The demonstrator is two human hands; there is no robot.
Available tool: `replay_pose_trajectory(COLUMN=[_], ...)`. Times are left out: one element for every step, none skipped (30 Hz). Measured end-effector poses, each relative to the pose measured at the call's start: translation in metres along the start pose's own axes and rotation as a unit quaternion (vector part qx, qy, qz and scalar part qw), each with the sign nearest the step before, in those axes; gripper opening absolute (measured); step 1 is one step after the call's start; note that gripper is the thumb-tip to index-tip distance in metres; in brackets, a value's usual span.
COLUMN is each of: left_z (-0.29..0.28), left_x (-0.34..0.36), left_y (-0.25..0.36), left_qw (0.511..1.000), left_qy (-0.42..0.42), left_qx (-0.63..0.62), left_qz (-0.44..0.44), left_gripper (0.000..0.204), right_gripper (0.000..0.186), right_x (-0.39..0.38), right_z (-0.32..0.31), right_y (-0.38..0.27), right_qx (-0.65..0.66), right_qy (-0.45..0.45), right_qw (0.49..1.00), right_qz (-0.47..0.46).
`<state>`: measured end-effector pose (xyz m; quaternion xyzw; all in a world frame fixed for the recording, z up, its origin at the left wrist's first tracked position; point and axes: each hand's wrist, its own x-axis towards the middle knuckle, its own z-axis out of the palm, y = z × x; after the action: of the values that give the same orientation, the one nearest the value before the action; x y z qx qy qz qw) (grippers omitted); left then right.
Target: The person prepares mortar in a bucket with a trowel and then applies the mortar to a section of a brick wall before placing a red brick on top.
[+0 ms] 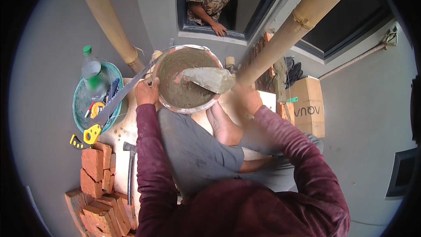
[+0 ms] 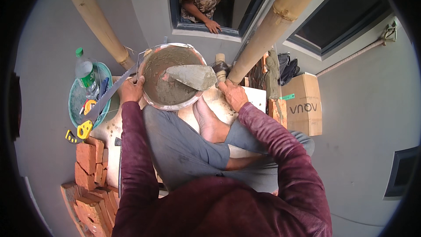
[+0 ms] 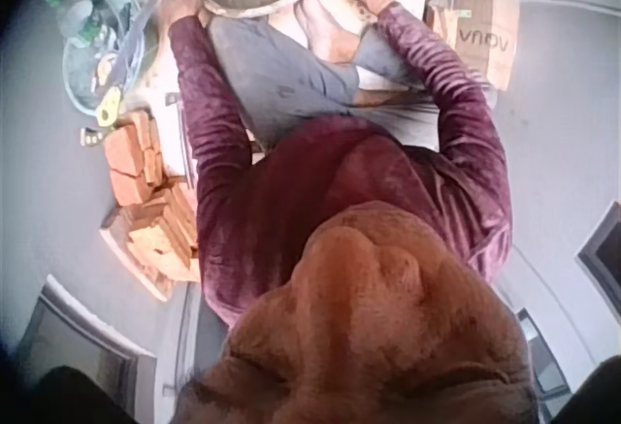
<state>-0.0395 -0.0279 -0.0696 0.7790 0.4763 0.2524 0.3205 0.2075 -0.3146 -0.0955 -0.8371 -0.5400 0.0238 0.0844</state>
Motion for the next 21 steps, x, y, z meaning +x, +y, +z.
replay_pose_trajectory(left_z=[-0.001, 0.0, -0.001, -0.004, -0.004, -0.004, -0.002, 0.003, 0.005, 0.001, -0.004, -0.005, -0.004, -0.002, 0.002, 0.009, 0.014, 0.015, 0.014, 0.012, 0.008], left_x=[0.002, -0.001, -0.002, -0.001, 0.001, 0.004, 0.008, 0.007, 0.008, 0.01, 0.01, 0.012, 0.012, 0.012, 0.009, 0.004, -0.002, -0.009, -0.014, -0.017, -0.016], left_y=[0.0, -0.001, 0.001, 0.004, 0.004, 0.001, -0.002, -0.005, -0.009, -0.009, -0.009, -0.012, -0.013, -0.011, -0.007, 0.0, 0.009, 0.022, 0.031, 0.036, 0.039], left_qw=[1.0, 1.0, 1.0, 1.0, 1.0, 1.0, 1.0, 0.999, 0.999, 0.997, 0.996, 0.995, 0.992, 0.987, 0.979, 0.97, 0.957, 0.941, 0.923, 0.917, 0.911], left_qy=[-0.017, -0.016, -0.014, -0.008, -0.013, -0.013, -0.016, -0.029, -0.041, -0.045, -0.054, -0.066, -0.077, -0.08, -0.088, -0.1, -0.113, -0.124, -0.138, -0.15, -0.159], left_qx=[-0.008, 0.004, 0.014, 0.023, 0.022, 0.021, 0.018, -0.004, -0.024, -0.043, -0.057, -0.074, -0.091, -0.133, -0.175, -0.214, -0.258, -0.307, -0.352, -0.362, -0.371], left_qz=[-0.023, -0.02, -0.012, -0.003, -0.002, -0.001, -0.002, -0.014, -0.026, -0.034, -0.033, -0.032, -0.033, -0.045, -0.055, -0.067, -0.067, -0.066, -0.066, -0.076, -0.084], left_gripper=[0.034, 0.034, 0.034, 0.034, 0.034, 0.034, 0.035, 0.034, 0.034, 0.034, 0.034, 0.034, 0.034, 0.035, 0.036, 0.037, 0.038, 0.04, 0.042, 0.043, 0.044], right_gripper=[0.026, 0.028, 0.029, 0.031, 0.033, 0.032, 0.03, 0.029, 0.027, 0.025, 0.023, 0.022, 0.023, 0.024, 0.026, 0.028, 0.031, 0.034, 0.038, 0.042, 0.044], right_x=[-0.003, -0.008, -0.014, -0.018, -0.027, -0.033, -0.041, -0.056, -0.07, -0.078, -0.092, -0.105, -0.116, -0.125, -0.133, -0.134, -0.126, -0.115, -0.101, -0.087, -0.074], right_z=[-0.004, -0.001, -0.002, -0.003, 0.003, 0.005, 0.006, 0.004, 0.0, -0.012, -0.028, -0.047, -0.065, -0.084, -0.101, -0.118, -0.135, -0.152, -0.165, -0.172, -0.176], right_y=[0.001, 0.005, 0.01, 0.016, 0.027, 0.039, 0.054, 0.068, 0.077, 0.084, 0.092, 0.097, 0.098, 0.096, 0.091, 0.083, 0.072, 0.064, 0.054, 0.046, 0.041], right_qx=[-0.009, -0.013, -0.019, -0.026, -0.011, -0.016, -0.024, -0.032, -0.05, -0.068, -0.07, -0.075, -0.102, -0.129, -0.155, -0.174, -0.193, -0.215, -0.253, -0.288, -0.318], right_qy=[-0.019, 0.005, 0.033, 0.064, 0.07, 0.075, 0.077, 0.072, 0.049, 0.033, 0.032, 0.03, 0.009, -0.012, -0.036, -0.013, 0.008, 0.031, 0.041, 0.052, 0.037], right_qw=[1.0, 1.0, 0.998, 0.995, 0.995, 0.995, 0.994, 0.995, 0.996, 0.997, 0.997, 0.997, 0.995, 0.99, 0.983, 0.982, 0.98, 0.976, 0.967, 0.956, 0.947], right_qz=[0.001, -0.024, -0.046, -0.071, -0.069, -0.071, -0.071, -0.067, -0.046, -0.029, -0.022, -0.013, 0.021, 0.054, 0.092, 0.072, 0.053, 0.033, 0.007, -0.022, -0.036])
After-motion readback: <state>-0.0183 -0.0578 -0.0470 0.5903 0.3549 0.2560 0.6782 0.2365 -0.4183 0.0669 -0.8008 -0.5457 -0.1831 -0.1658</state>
